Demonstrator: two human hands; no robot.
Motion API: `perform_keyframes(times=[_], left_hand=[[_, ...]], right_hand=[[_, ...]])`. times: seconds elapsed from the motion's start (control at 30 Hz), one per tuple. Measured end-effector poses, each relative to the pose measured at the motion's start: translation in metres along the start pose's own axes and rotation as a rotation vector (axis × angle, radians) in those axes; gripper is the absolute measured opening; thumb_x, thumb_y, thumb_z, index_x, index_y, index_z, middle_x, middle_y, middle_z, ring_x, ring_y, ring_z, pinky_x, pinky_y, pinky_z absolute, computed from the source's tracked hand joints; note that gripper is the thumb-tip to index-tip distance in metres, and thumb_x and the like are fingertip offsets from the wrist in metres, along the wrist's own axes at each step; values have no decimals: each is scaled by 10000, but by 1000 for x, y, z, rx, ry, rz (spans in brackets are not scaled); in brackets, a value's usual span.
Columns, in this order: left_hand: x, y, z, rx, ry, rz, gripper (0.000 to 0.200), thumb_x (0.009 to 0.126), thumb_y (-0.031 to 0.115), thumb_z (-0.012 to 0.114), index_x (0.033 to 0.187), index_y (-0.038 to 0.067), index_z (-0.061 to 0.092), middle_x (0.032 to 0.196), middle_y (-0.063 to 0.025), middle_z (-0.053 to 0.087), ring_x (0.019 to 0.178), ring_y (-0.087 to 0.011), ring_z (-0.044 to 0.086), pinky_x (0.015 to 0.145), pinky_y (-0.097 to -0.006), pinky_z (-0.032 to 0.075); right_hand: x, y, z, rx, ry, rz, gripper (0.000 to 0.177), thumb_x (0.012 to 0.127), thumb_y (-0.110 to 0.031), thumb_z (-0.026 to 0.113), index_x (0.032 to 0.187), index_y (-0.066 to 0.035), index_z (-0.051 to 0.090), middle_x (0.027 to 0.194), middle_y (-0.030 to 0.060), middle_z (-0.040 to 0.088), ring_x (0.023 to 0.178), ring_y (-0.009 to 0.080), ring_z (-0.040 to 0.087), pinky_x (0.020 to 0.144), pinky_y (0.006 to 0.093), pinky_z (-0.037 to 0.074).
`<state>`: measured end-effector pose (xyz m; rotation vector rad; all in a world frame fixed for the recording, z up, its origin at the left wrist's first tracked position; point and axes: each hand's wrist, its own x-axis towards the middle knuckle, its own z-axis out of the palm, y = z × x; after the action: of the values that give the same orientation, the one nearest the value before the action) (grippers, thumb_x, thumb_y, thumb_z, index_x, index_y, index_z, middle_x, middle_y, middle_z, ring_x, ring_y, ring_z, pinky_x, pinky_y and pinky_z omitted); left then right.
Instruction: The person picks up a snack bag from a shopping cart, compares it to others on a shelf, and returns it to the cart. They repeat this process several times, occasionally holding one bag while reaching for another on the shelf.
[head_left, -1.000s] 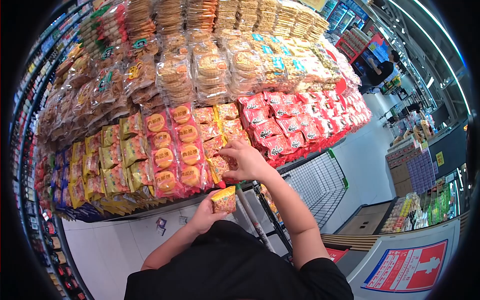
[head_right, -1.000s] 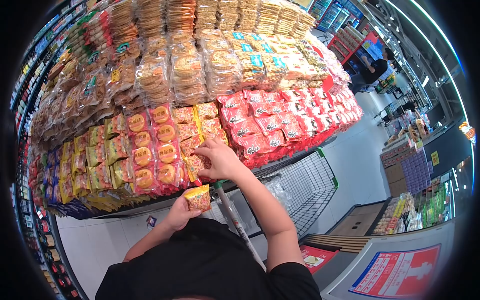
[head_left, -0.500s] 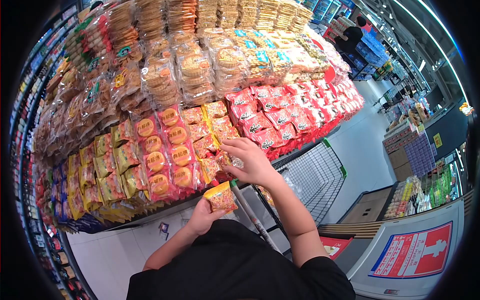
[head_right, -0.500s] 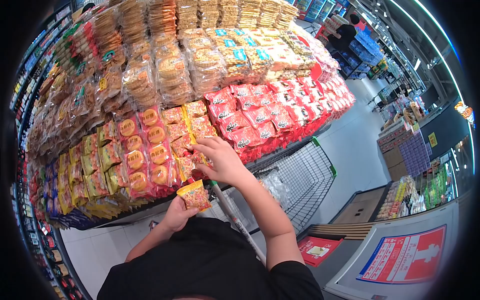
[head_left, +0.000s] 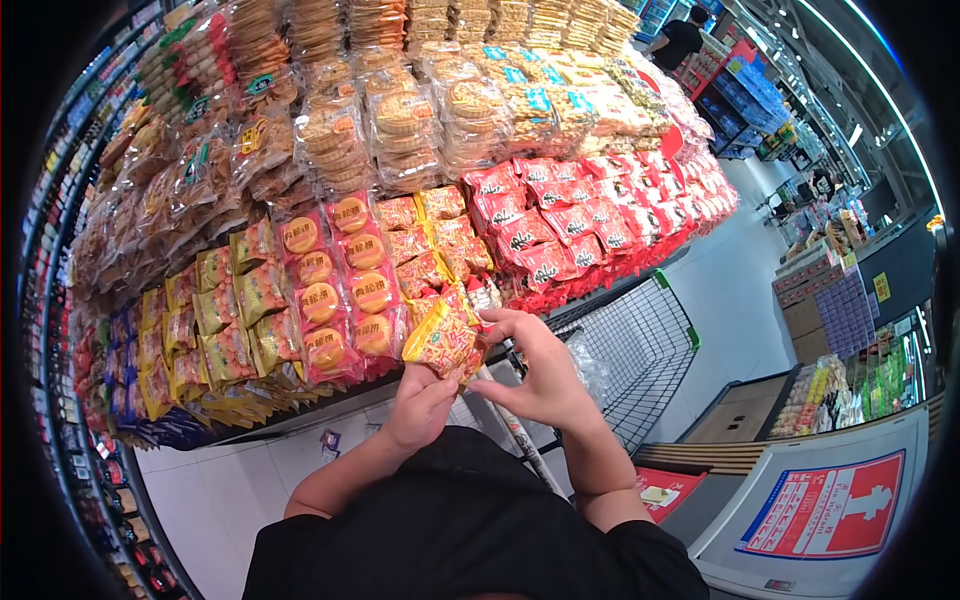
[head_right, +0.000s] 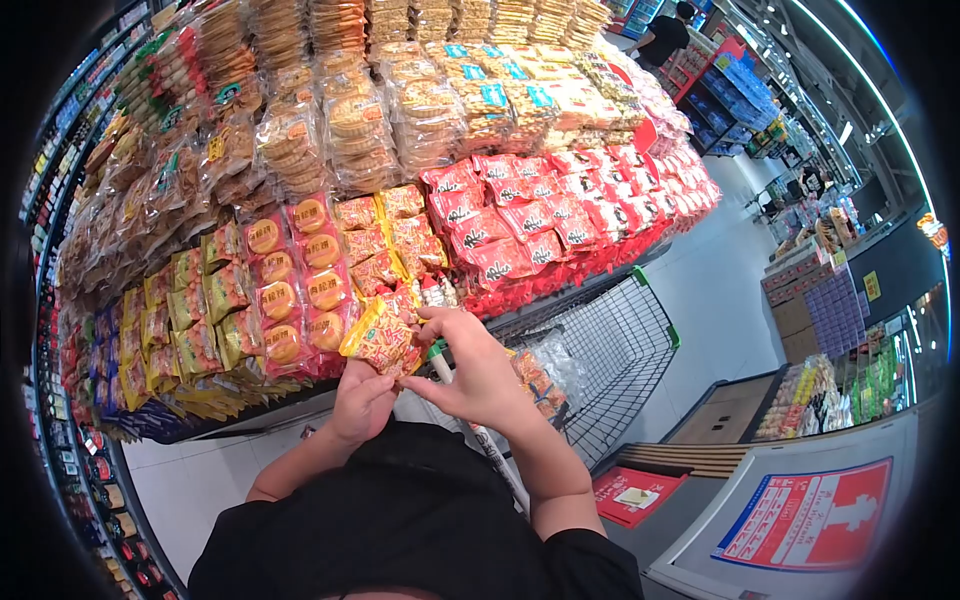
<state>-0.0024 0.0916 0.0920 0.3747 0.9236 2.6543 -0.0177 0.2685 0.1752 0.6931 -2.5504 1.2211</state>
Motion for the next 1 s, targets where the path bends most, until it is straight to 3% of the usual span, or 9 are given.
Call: perform_keyframes(times=[0.17,0.27,0.4,0.47,0.5,0.6,0.77,0.83,1.0], left_hand=[[2,-8,1,-41,-9,-34,818,823,89,551,1530,13,146,1559,-150,277,1459,-276,272,1202,-430,203],[8,-12,-2,-49,-74,5,886,789,57,543,1546,30,82,1578,-148,224,1481,-275,216,1210,-420,171],[11,-5,4,362,-136,25,875,808,-17,491,1539,-38,9,1584,-210,196,1500,-328,163,1222,-448,120],[14,3,-1,1436,-214,173,759,815,11,525,1496,-95,206,1550,-278,248,1465,-405,232,1203,-501,164],[17,2,-4,1767,-209,308,619,785,18,567,1377,-99,432,1490,-301,352,1433,-435,285,1190,-532,176],[27,1,-11,2138,-115,353,527,834,118,578,1309,-99,505,1409,-299,471,1384,-408,389,1161,-559,232],[48,-6,-23,2338,31,374,485,889,134,520,1332,-64,507,1395,-251,511,1356,-362,441,1180,-541,217],[52,-6,-24,2484,-16,142,494,901,149,511,1355,-48,498,1404,-237,512,1367,-363,430,1192,-528,202],[55,-15,-28,2506,61,186,535,855,117,545,1362,-48,490,1345,-234,552,1307,-330,501,1210,-513,167]], right_hand=[[10,-1,15,-148,-78,-15,484,678,-190,819,1040,-22,546,871,98,579,850,296,581,756,392,471],[24,6,11,-299,-100,-84,424,646,-151,796,956,-37,530,825,91,565,823,304,562,726,390,459],[48,39,-2,-219,-146,-94,367,601,-55,717,903,-44,510,784,98,543,806,308,546,700,397,455],[58,61,-4,-205,-195,7,384,606,-39,716,938,-38,521,808,118,562,824,322,567,713,410,471],[60,69,-2,-208,-194,4,384,606,-39,716,938,-38,521,808,118,562,824,322,567,713,410,471],[66,87,8,-202,-202,23,416,617,-30,737,964,-22,508,853,158,607,873,365,588,755,440,487],[62,104,21,-460,-292,-22,496,599,-21,728,1038,-15,499,906,175,626,929,364,596,808,421,493],[62,101,22,-537,-324,-40,447,595,15,687,1007,-21,515,926,154,624,959,333,584,838,396,484],[61,105,32,-685,-378,-45,498,610,-59,778,1039,-28,526,1016,116,637,1008,302,586,874,394,504]])
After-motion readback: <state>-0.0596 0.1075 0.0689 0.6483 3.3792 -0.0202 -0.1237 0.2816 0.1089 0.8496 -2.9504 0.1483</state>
